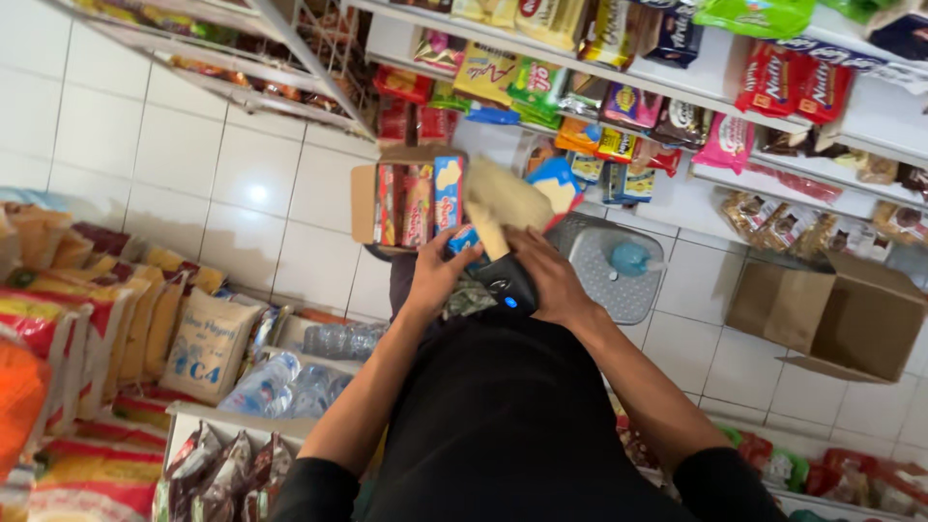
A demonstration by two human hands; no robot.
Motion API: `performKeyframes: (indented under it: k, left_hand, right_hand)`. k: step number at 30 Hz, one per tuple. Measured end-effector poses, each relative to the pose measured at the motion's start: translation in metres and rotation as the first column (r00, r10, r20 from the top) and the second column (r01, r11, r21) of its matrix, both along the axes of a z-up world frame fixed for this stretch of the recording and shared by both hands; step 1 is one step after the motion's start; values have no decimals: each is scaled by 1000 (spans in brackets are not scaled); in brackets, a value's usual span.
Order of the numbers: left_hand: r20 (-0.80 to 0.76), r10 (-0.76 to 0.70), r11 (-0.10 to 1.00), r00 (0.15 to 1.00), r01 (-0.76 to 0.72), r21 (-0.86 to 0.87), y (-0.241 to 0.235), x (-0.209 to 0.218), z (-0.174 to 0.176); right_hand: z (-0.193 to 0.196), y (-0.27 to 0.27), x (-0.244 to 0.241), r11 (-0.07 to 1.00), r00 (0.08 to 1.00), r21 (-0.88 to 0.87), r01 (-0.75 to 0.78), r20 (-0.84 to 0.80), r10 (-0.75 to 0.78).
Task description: The person takes packaged snack items from a cardboard box, wipes them with a cloth, and uses a handheld barcode scanner on each item. The person then places the items onto the store shelves, arranging them among other products.
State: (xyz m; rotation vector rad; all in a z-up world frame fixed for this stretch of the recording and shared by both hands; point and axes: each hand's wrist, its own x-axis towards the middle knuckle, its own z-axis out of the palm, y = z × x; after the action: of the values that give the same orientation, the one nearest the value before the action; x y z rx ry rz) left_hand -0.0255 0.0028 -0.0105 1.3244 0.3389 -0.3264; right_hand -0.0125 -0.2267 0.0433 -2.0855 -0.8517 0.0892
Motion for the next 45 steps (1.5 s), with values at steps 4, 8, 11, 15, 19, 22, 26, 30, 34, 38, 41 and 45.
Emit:
performKeyframes:
  k: [4,8,11,15,19,22,26,30,34,38,41,45]
  left_hand:
    - [-119,162,965,980,-182,-187,4,-8,-17]
    - [-140,166,945,976,-198,-260,16,-21,-27]
    - [-180,147,935,973,-196,-297,30,-20,-23]
    - [-210,128,911,969,-199,-362,34,-18,-8]
    - [-197,200,877,960,-265,-401,26,-3,6]
    - [-341,196,833,919,-340,-436,19,5,0]
    - [-449,65,742,891,-344,-576,25,-3,-22]
    - [-523,-28,650,852,-382,-656,30,-19,-51]
    - [-468,-1,462,884,-415,-784,44,-30,-65]
    - [-560,137,489,817,-548,-679,68,-39,-77]
    - [-587,255,459,769,-630,-626,89,-54,-105]
    - [-590,407,392,697,-717,-577,107,-82,-135]
  right_hand:
    - [-10,8,4,986,974,-8,-164,157,163]
    - [-23,0,21,978,967,-112,-174,168,191]
    - [-25,-9,39,994,984,-99,-54,167,70]
    - [-17,-3,50,984,973,-3,179,145,-177]
    - [-8,22,35,984,969,56,170,170,-177]
    - [-9,33,27,999,981,36,6,195,-13]
    - [-18,28,29,1000,947,-13,28,320,-22]
    - [-33,10,49,988,954,26,154,255,-155]
    - [-40,7,54,941,938,52,335,-118,-327]
    - [-77,25,57,930,901,-21,368,-240,-362]
    - [-124,42,60,935,855,-82,345,-384,-350]
    - [-194,65,69,948,866,-230,218,-402,-296]
